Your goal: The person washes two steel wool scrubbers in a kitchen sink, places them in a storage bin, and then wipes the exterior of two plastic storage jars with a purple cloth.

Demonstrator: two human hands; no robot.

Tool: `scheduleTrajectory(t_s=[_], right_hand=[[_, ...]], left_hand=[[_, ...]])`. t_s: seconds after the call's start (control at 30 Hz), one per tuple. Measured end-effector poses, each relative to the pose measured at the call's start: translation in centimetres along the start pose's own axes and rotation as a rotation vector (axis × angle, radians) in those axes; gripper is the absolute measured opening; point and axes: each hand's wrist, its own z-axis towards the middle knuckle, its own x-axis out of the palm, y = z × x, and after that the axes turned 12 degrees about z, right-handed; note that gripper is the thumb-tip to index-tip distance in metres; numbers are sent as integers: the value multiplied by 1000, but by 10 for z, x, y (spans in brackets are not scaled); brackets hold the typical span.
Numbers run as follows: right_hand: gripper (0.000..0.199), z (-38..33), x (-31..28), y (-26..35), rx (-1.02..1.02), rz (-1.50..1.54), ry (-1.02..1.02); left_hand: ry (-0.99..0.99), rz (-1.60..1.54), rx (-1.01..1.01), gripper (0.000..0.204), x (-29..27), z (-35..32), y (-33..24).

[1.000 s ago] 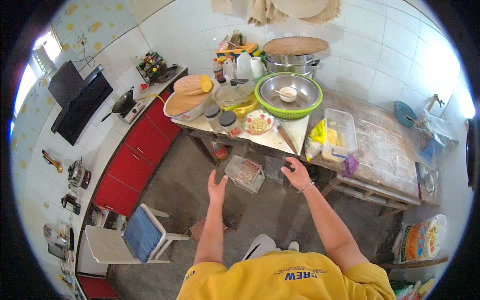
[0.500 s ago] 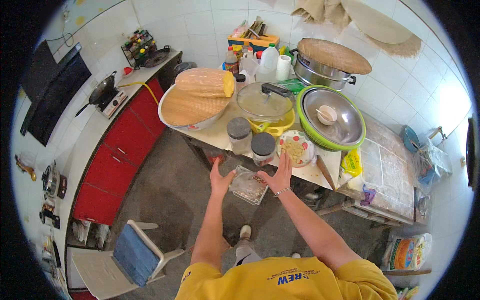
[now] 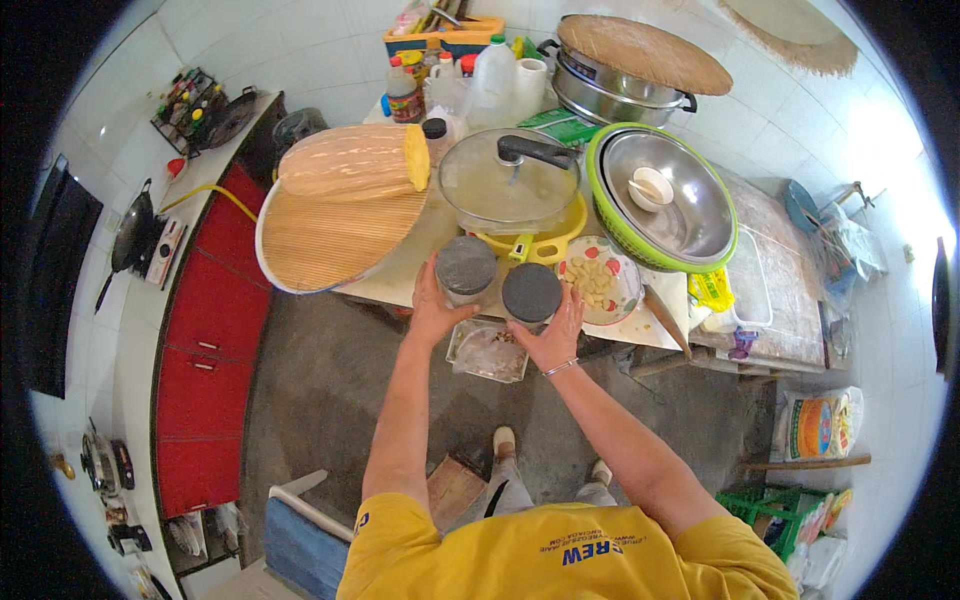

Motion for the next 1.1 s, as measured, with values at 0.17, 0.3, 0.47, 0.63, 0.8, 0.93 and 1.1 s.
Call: scheduleTrajectory(t_s=[0.17, 0.3, 0.47, 0.63, 0.8, 0.93, 1.1], right_hand=[[105, 0, -2, -4, 56, -21, 24], [100, 2, -20, 9, -21, 20, 38], [100, -15, -59, 9, -64, 337, 116], [92, -44, -104, 18, -45, 691, 179], [84, -85, -134, 38, 10, 865, 353], [82, -120, -136, 40, -20, 914, 466], [81, -155, -105, 39, -47, 1006, 624]], left_hand=[[-73, -73, -30, 105, 22, 2, 7], [-141, -258, -123, 94, 28, -15, 5], [-211, -595, -289, 74, -6, -88, -21], [-240, -737, -448, 58, -55, -184, -59], [-365, -926, -555, 63, -96, -288, -120], [-537, -718, -432, 65, -91, -357, -145], [-640, -276, -391, 81, -101, -433, -182]])
